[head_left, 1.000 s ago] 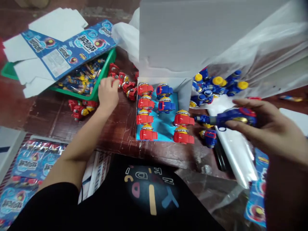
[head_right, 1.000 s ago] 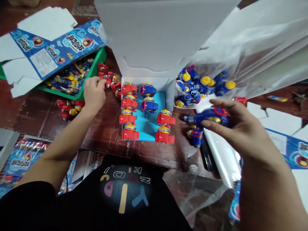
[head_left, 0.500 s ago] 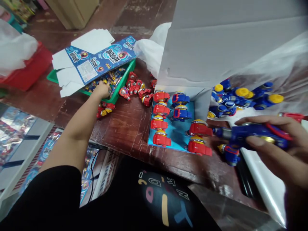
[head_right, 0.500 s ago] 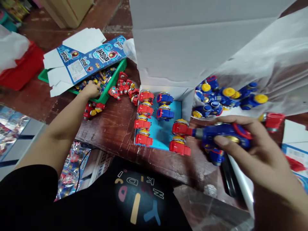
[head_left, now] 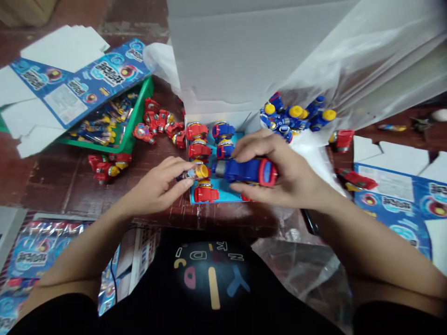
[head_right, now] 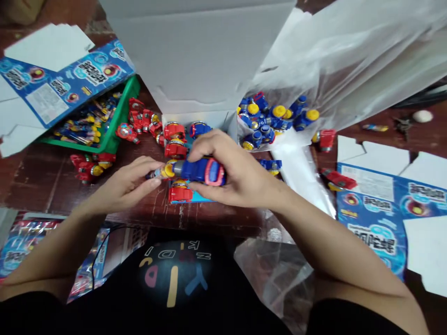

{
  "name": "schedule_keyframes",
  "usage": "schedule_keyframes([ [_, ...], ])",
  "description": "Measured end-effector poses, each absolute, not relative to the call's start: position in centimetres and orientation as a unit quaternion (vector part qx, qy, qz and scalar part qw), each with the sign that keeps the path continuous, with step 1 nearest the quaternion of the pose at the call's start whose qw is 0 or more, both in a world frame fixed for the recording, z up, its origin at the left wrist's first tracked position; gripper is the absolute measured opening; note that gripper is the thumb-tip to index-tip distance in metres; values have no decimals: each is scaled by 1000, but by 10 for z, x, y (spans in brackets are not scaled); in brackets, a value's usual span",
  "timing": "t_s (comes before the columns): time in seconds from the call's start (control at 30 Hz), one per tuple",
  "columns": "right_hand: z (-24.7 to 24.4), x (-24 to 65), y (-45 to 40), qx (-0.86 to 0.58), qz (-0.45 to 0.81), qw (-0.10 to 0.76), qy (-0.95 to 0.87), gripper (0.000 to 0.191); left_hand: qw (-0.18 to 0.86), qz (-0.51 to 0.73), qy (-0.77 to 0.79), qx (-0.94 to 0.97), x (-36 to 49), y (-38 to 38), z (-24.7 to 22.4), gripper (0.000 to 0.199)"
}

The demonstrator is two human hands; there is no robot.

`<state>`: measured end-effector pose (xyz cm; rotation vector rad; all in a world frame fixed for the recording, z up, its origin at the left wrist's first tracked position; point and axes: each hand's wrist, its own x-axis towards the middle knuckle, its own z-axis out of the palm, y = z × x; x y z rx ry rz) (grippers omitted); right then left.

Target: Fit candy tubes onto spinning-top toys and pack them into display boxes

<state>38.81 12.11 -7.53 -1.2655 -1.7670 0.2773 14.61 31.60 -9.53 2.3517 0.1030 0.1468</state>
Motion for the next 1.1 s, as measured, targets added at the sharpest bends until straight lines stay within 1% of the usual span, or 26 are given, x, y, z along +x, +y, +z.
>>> schedule_keyframes([
  [0.13,-76,385,128,-487,150,451,-733,32,437,54,2,898,151,299,-85,21],
  [0.23,-76,385,121,-475,164,450,-738,30,412,86,-23,907,154,296,-83,18],
  [0.3,-76,381,116,-480,194,465,-718,33,339,141,-60,928,156,293,-85,18],
  [0.37,-78,371,111,-509,260,489,-659,37,226,211,-96,946,158,292,-90,22],
  [0.43,-79,362,107,-555,333,504,-572,39,117,264,-114,950,159,295,-96,30],
  [0.5,-75,358,105,-596,363,492,-520,38,50,289,-107,950,161,300,-100,40],
  [0.57,-65,365,103,-627,321,465,-536,38,37,295,-61,953,161,304,-100,55],
  [0.67,-47,386,100,-653,157,405,-620,47,82,310,25,947,161,303,-101,86],
  [0.7,-44,393,99,-654,111,371,-650,50,102,305,31,946,160,300,-103,89],
  [0.73,-43,398,100,-654,74,326,-679,52,118,286,23,951,158,296,-107,86],
  [0.77,-45,400,102,-652,45,270,-707,52,130,259,6,957,157,292,-112,76],
  [0.83,-59,397,110,-648,-2,151,-747,51,147,197,-29,969,154,282,-126,50],
  [0.9,-79,387,120,-639,-48,77,-764,49,170,177,-27,969,153,274,-140,32],
  [0.97,-97,377,129,-629,-61,61,-772,48,198,186,-3,962,152,270,-150,24],
  [1.1,-113,369,137,-587,-26,64,-806,45,209,192,19,959,153,267,-156,19],
])
